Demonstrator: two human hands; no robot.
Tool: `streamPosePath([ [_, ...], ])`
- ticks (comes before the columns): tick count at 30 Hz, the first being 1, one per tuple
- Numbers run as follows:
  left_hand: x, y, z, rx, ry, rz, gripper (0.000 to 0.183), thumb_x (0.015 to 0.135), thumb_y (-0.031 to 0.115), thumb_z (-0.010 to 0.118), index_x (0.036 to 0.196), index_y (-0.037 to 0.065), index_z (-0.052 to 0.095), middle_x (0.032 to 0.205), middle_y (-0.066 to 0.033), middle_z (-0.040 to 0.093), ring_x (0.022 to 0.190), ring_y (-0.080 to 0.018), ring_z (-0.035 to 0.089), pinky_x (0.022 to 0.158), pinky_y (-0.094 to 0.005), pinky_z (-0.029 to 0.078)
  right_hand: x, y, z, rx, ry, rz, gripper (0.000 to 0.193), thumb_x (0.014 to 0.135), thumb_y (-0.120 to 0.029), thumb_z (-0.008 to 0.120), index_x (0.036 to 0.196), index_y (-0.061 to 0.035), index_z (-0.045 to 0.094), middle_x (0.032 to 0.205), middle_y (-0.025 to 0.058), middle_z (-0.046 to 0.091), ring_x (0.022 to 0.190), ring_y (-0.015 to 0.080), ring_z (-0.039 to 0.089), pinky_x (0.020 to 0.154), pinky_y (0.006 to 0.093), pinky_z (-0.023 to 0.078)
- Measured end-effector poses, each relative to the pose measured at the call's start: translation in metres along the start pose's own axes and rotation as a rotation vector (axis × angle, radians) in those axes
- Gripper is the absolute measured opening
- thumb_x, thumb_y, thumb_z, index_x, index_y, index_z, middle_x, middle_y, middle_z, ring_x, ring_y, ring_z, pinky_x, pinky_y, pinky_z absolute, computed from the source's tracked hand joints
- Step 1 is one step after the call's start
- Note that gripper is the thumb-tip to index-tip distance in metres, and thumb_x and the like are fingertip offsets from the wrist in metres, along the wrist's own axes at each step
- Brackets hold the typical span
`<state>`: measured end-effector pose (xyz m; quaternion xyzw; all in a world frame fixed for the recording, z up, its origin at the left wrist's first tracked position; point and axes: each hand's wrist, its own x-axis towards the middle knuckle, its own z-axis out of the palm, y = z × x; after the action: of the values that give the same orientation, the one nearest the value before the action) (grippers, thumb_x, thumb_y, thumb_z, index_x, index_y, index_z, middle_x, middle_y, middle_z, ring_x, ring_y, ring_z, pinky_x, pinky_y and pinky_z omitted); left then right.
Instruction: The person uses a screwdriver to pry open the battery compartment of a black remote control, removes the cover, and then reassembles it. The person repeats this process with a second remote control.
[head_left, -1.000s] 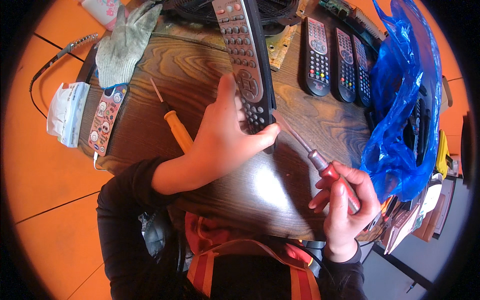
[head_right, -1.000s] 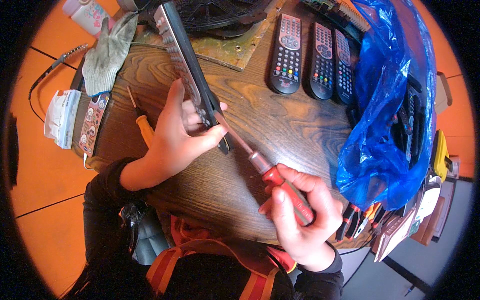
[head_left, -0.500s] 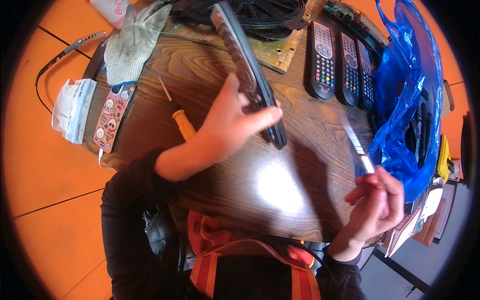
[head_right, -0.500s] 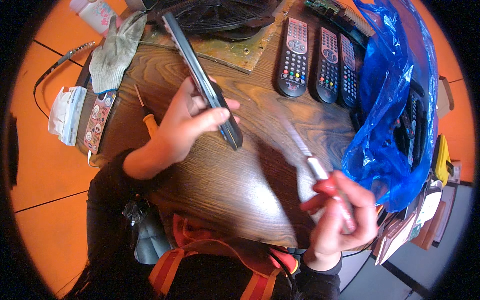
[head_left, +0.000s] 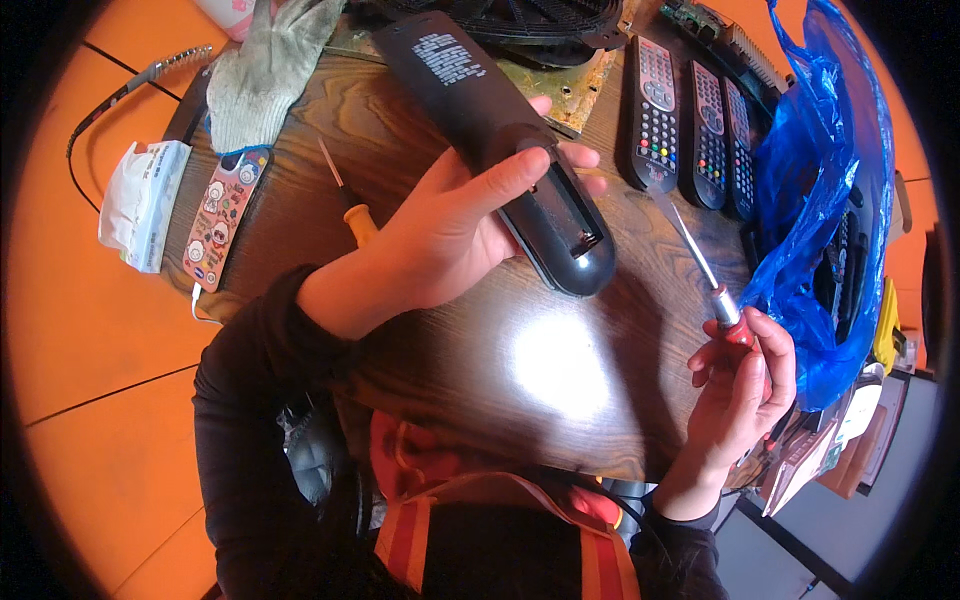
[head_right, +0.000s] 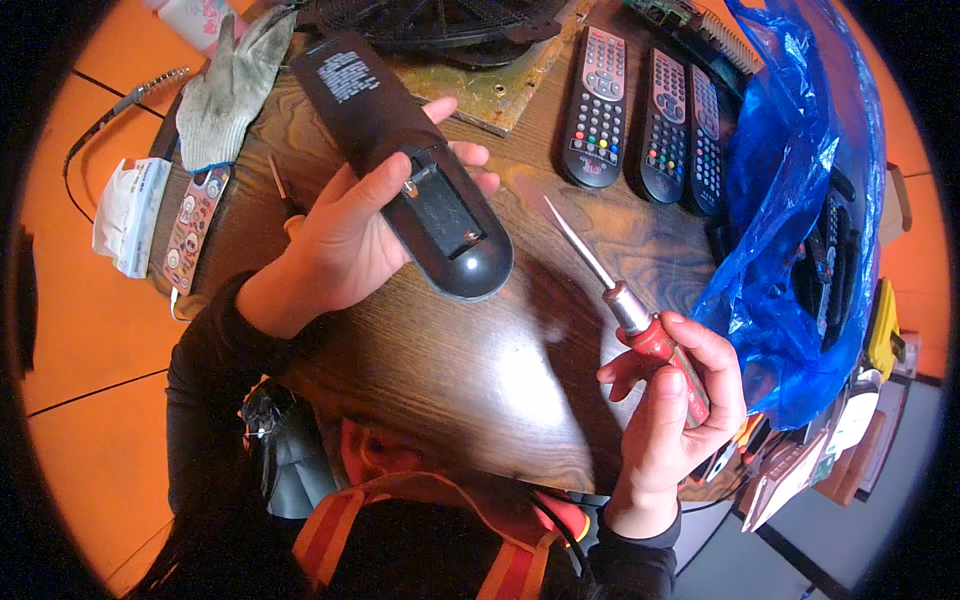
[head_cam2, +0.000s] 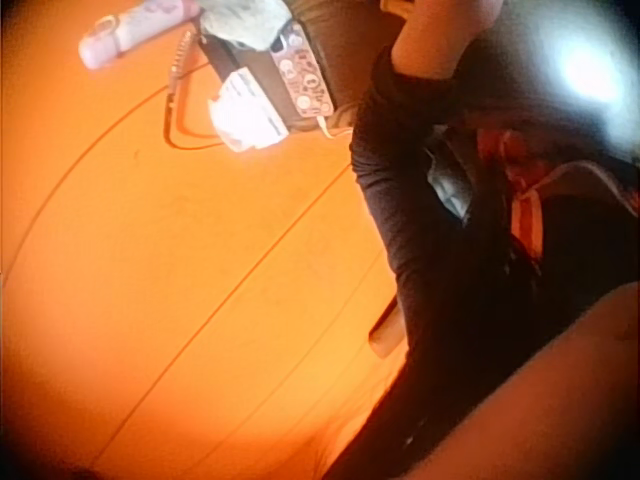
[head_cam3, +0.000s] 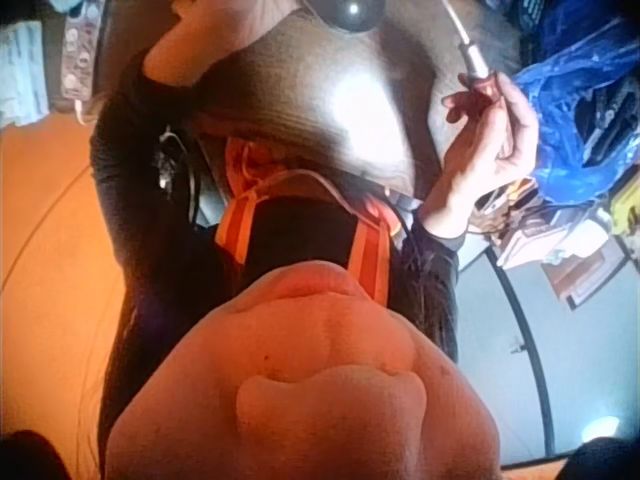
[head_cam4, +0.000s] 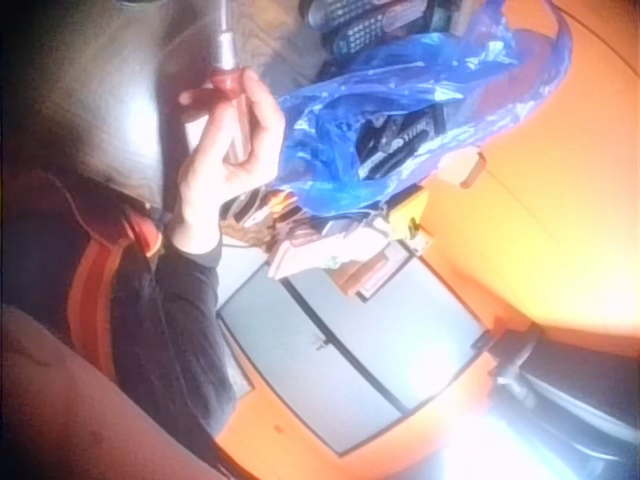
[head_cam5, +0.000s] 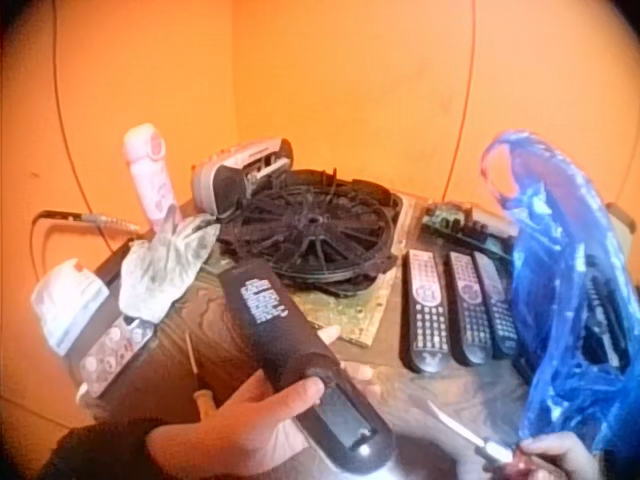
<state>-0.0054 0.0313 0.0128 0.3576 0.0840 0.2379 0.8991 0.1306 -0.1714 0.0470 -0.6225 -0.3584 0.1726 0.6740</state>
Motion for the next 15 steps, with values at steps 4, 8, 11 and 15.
streamPosePath([
  [4, -0.001, 0.003, 0.003, -0.05, -0.054, -0.027, 0.038, 0.086, 0.016, 0.055, 0.119, 0.008, 0.039, 0.114, -0.0126, 0.052, 0.107, -0.025, 0.051, 0.086, -0.0447, 0.045, 0.0, 0.001, 0.0, 0.053, -0.002, -0.006, 0.033, 0.085, -0.019, 0.054, 0.108, 0.0048, 0.048, 0.085, 0.019, 0.062, 0.056, 0.0194, 0.06, 0.047, 0.0232, 0.043],
  [8, 0.001, 0.004, 0.001, 0.046, -0.13, 0.023, 0.036, 0.085, 0.014, 0.054, 0.118, 0.007, 0.039, 0.113, -0.0143, 0.052, 0.106, -0.0244, 0.052, 0.084, -0.0427, 0.047, -0.001, 0.002, 0.0, 0.036, -0.008, -0.007, 0.033, 0.085, -0.019, 0.054, 0.107, 0.0046, 0.048, 0.086, 0.0191, 0.062, 0.057, 0.0195, 0.059, 0.047, 0.0237, 0.043],
  [11, -0.002, 0.004, -0.003, 0.032, -0.11, -0.035, 0.044, 0.082, 0.024, 0.057, 0.119, 0.009, 0.038, 0.111, -0.0114, 0.049, 0.108, -0.0271, 0.049, 0.088, -0.0491, 0.044, -0.001, 0.003, 0.001, 0.014, -0.018, -0.017, 0.032, 0.084, -0.017, 0.055, 0.107, 0.0046, 0.048, 0.085, 0.0184, 0.062, 0.058, 0.0195, 0.06, 0.048, 0.0238, 0.044],
  [15, -0.003, 0.005, -0.009, 0.037, -0.033, -0.04, 0.042, 0.081, 0.03, 0.059, 0.113, 0.012, 0.04, 0.102, -0.0049, 0.047, 0.093, -0.0208, 0.051, 0.085, -0.0455, 0.044, -0.002, 0.003, 0.003, -0.038, -0.101, -0.031, 0.03, 0.08, -0.013, 0.06, 0.103, 0.0034, 0.05, 0.087, 0.0171, 0.059, 0.064, 0.0198, 0.06, 0.052, 0.0236, 0.046],
])
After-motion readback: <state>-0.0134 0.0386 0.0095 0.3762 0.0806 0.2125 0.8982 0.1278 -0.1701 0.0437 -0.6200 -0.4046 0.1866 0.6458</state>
